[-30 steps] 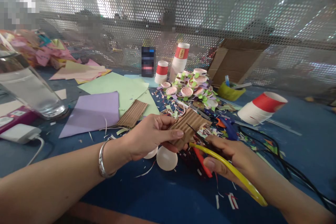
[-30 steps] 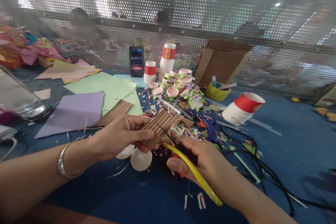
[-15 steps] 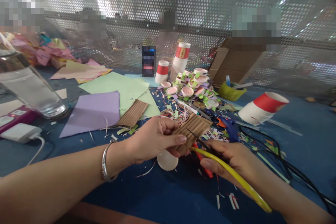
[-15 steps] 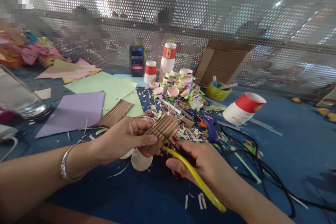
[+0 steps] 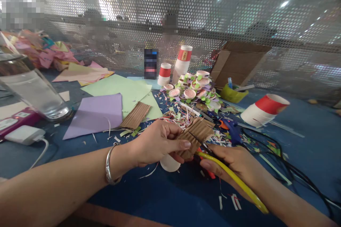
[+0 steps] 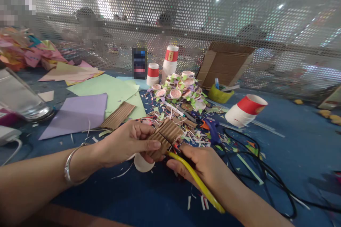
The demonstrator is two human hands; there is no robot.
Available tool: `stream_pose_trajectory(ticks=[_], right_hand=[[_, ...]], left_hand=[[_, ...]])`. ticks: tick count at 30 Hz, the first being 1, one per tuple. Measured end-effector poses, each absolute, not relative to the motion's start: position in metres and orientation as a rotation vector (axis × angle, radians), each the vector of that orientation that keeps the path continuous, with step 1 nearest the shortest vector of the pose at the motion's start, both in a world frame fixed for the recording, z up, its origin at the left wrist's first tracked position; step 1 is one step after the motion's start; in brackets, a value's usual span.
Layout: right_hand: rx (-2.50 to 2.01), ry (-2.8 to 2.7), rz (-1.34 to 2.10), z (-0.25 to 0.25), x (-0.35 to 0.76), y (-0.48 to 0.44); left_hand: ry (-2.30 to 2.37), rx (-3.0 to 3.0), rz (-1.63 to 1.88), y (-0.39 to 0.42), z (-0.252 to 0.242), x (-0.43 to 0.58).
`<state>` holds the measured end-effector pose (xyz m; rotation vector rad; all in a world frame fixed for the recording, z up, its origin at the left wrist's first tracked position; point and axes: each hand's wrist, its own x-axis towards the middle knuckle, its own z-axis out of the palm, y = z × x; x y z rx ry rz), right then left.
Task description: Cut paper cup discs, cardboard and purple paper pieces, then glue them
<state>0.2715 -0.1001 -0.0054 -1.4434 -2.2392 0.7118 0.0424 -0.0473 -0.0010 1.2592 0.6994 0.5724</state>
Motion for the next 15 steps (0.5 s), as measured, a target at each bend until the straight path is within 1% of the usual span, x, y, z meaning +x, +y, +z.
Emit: stream_pose_trajectory(ticks=[8,15], right_hand=[[-1.498,-2.236,0.754,-0.0023,0.2709,-0.1048],[-1.429,-2.272,0.641,-0.0058,0.2694,-0.1062]], left_hand=[[0.691,1.21,0.547,-0.0481,-0.0021,0.0437],[0.676,1.196,0.528,-0.051,0.0001,0.0444]])
